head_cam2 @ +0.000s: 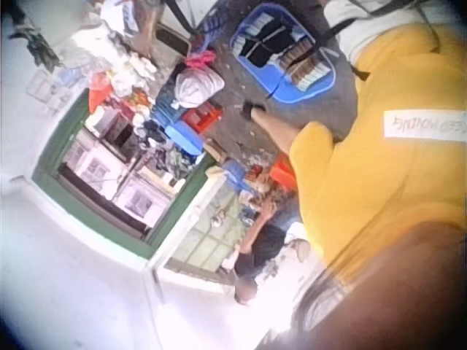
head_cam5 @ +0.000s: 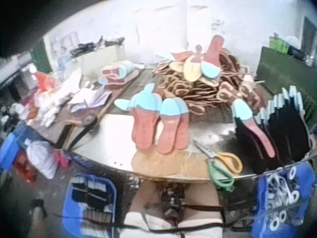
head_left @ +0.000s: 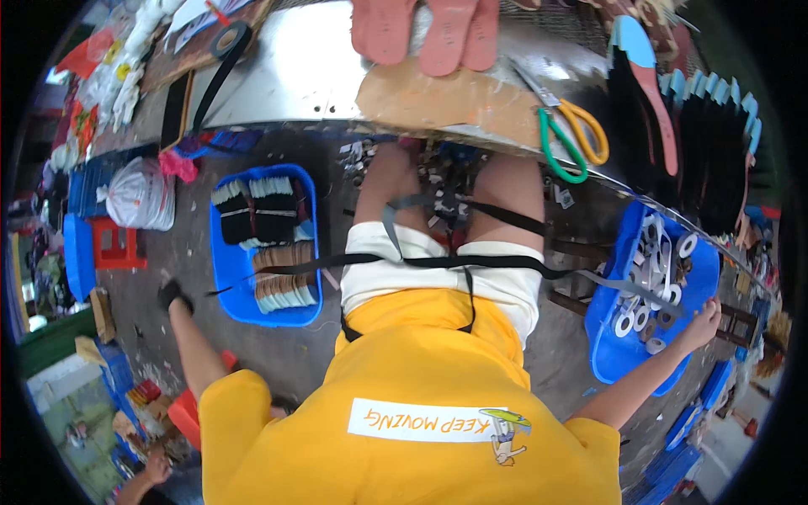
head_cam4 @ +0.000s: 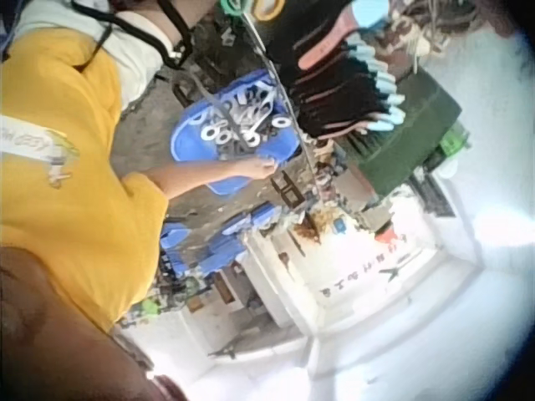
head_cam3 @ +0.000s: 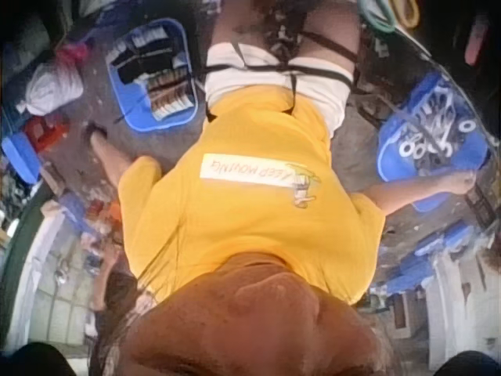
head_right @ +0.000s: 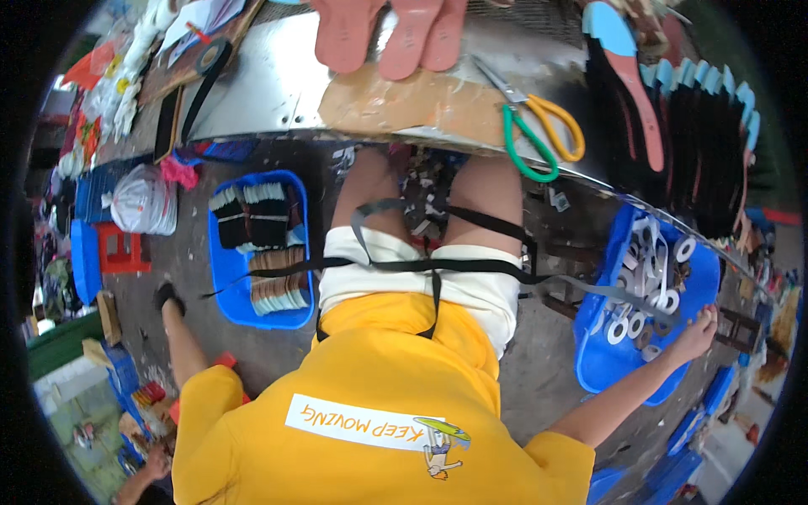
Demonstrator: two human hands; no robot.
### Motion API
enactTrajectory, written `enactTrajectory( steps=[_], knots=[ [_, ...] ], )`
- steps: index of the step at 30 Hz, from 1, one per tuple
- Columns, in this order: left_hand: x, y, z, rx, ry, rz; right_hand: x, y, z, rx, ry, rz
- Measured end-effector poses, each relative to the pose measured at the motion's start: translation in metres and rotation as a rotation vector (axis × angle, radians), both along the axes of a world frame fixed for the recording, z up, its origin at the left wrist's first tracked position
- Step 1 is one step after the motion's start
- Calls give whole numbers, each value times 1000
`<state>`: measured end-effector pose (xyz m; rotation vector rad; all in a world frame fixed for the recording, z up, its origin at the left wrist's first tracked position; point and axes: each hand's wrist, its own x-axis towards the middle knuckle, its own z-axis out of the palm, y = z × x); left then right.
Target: Gluing black straps onto footwear soles and trimming the excess with scissors.
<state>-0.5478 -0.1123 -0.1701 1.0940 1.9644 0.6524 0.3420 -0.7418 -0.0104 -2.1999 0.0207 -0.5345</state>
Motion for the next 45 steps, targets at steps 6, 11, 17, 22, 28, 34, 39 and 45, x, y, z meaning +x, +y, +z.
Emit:
enactTrajectory(
  steps=[6, 11, 17, 22, 28, 34, 39, 45],
  knots=[
    [272, -77, 19, -98, -349, -1082, -175, 233, -6, -67, 250, 1118],
    [357, -133, 73, 180, 63, -1489, -264, 310, -70, -286, 278, 1520],
    [369, -141, 51, 291, 65, -1442, -278, 339, -88, -220, 650, 1736],
    [224, -70, 70, -238, -554, -969, -109, 191, 16, 75, 850, 1214],
    [183, -45, -59, -34, 57, -960, -50, 84, 14, -967, 214, 486],
    [407, -94, 30, 233, -123, -1312, -175, 247, -42, -234, 458, 1132],
    [476, -142, 87, 490, -65, -1731, -217, 288, -68, -532, 64, 1398],
    [511, -178, 68, 875, -487, -1885, -191, 254, -46, -260, 416, 1463]
  ],
)
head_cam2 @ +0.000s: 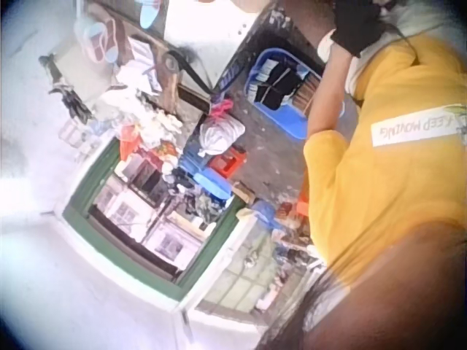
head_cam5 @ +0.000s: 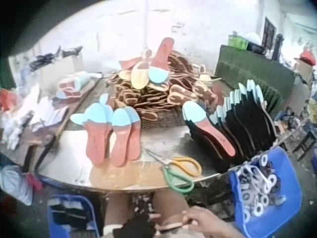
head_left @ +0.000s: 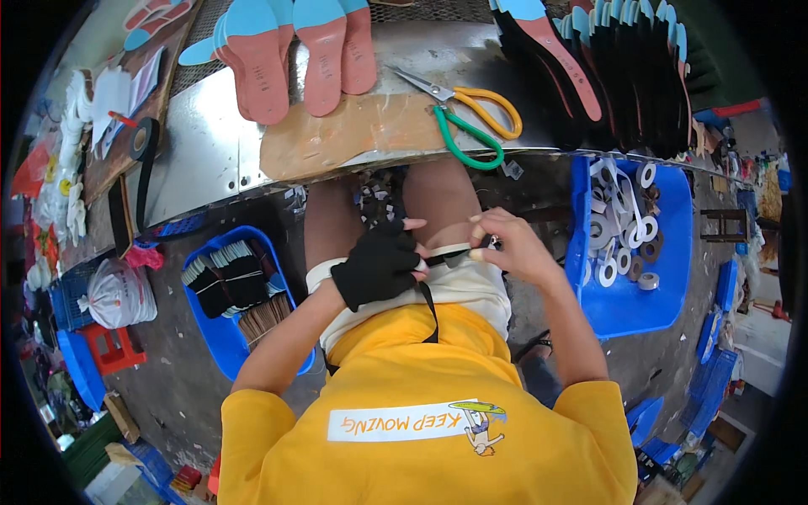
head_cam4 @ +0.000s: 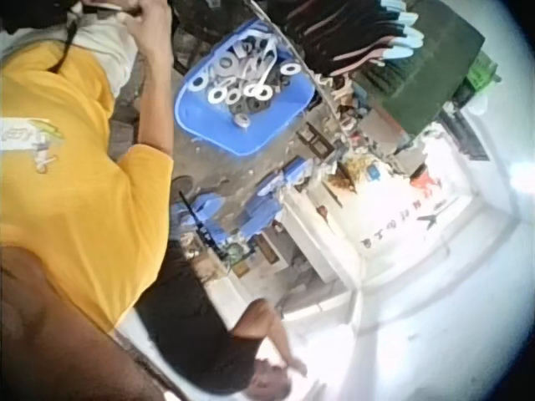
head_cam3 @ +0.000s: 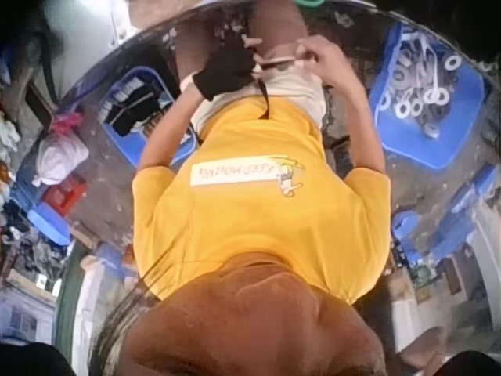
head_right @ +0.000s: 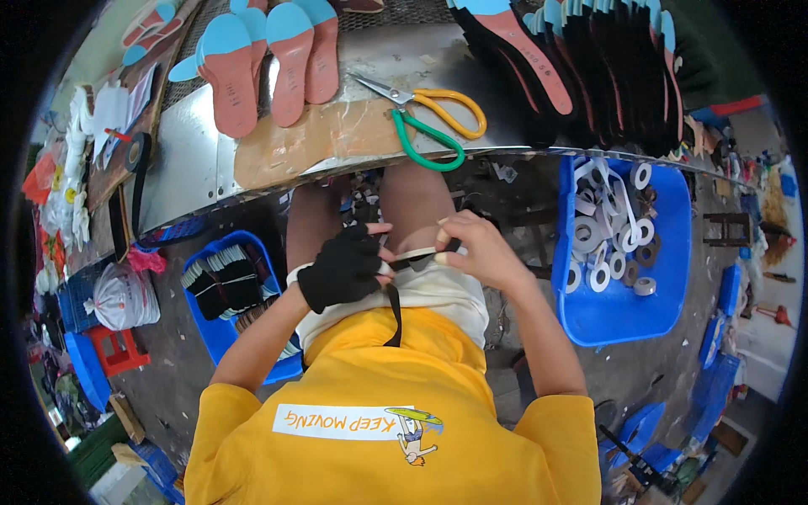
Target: Gluing black straps onto footwear soles and trimming the excess with scissors.
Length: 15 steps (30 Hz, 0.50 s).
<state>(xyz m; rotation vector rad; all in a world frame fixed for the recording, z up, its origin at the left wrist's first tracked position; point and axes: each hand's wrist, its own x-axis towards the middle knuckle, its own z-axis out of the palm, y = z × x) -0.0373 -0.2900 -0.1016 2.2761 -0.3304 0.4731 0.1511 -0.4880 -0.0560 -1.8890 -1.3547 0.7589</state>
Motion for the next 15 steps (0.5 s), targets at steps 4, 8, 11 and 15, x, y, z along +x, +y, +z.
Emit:
enactTrajectory(
  steps=[4, 8, 11, 15],
  knots=[
    [29, -19, -10, 152, 288, -112, 29, -33, 9, -28, -63, -209],
    [56, -31, 7, 19, 376, -125, 64, -95, 35, -54, 513, -438],
    [83, -54, 15, -26, 10, -195, 102, -154, 69, 294, 586, -586],
    [134, -77, -14, 151, 44, -268, 145, -262, 147, 960, 636, -605]
  ],
)
